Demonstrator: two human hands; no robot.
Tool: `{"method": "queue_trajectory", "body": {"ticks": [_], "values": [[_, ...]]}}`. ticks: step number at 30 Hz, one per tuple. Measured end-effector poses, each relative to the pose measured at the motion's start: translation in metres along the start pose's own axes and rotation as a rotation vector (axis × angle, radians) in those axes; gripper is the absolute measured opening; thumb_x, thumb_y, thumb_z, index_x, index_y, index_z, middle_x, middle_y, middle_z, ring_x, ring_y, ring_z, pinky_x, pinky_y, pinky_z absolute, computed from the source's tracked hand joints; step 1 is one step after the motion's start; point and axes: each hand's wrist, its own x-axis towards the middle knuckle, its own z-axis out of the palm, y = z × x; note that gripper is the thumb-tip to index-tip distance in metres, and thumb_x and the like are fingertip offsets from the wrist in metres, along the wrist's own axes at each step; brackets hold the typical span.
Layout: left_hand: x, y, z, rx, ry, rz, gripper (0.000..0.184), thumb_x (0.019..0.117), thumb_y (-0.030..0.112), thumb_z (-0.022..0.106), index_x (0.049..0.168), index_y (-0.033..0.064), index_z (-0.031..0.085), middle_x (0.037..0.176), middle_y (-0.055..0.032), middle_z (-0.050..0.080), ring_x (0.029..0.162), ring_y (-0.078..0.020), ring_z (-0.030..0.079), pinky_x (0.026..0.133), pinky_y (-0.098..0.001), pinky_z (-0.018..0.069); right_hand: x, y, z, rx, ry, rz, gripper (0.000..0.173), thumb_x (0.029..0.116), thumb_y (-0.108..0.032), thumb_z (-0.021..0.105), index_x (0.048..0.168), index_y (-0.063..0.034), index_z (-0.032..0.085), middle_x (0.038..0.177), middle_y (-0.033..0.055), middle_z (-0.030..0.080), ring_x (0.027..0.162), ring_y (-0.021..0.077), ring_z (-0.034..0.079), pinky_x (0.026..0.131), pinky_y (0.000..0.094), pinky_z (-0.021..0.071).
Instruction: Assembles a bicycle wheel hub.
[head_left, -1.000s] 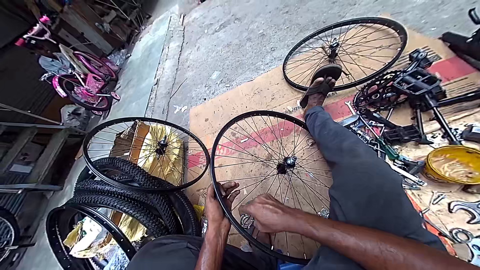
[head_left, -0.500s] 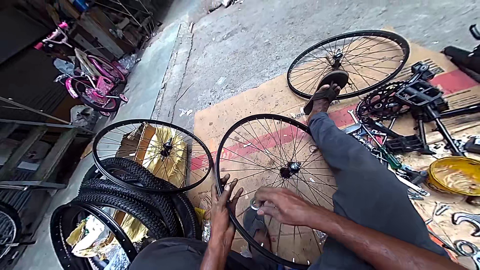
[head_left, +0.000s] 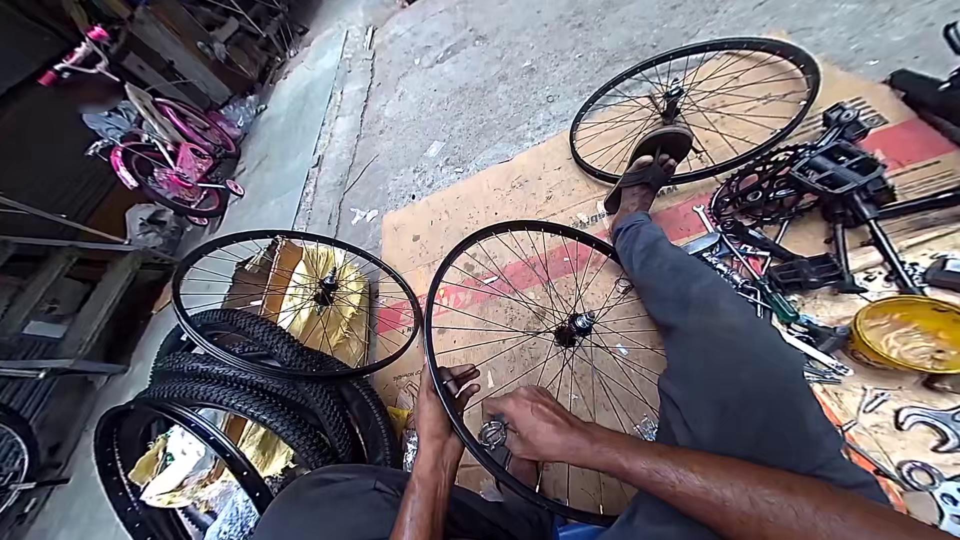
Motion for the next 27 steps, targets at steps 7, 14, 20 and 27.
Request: {"method": "queue_trajectory", "body": {"ticks": [7,14,20,27], "values": [[0.005,0.004,-0.007,-0.094,-0.119,-0.027,0.046,0.1116,0.041,0.03,0.144,0.018,0.054,0.122,-0.0176,0.069,0.105,-0.0329,0.071,0.087,-0.0495,0.0582,-0.001,0.001,-0.008,0.151,-0.013,0.08,0.023,0.0905,-0.024,0.076,0.107,-0.0101,0.068,0.093,0.0063,0.071,0.085,0.0212,0.069,0.08,0.0452,0.056],[0.007,0.001,-0.005,-0.131,-0.138,-0.001,0.045,0.1119,0.039,0.031,0.141,0.0146,0.055,0.132,-0.0175,0.066,0.116,-0.0356,0.067,0.093,-0.0532,0.0561,-0.004,0.013,-0.025,0.291,-0.196,-0.07,0.036,0.0902,-0.032,0.08,0.115,-0.0084,0.067,0.105,0.0075,0.066,0.089,0.019,0.065,0.084,0.0407,0.0548],[0.005,-0.001,-0.001,-0.132,-0.149,-0.012,0.045,0.1115,0.039,0.03,0.139,0.0151,0.056,0.129,-0.0177,0.067,0.112,-0.0353,0.069,0.091,-0.0519,0.0571,0.003,0.001,-0.001,-0.067,-0.038,0.019,0.019,0.091,-0.011,0.062,0.11,-0.0095,0.066,0.09,0.013,0.071,0.088,0.0331,0.07,0.076,0.0566,0.0535],[0.005,-0.002,-0.005,-0.137,-0.163,-0.013,0.045,0.1118,0.039,0.028,0.14,0.0153,0.055,0.13,-0.0181,0.066,0.113,-0.0357,0.068,0.091,-0.0521,0.0571,-0.002,0.003,-0.011,0.139,-0.054,0.063,0.03,0.0909,-0.023,0.075,0.116,-0.0109,0.065,0.092,0.0066,0.07,0.083,0.0221,0.069,0.078,0.0456,0.0562]]}}
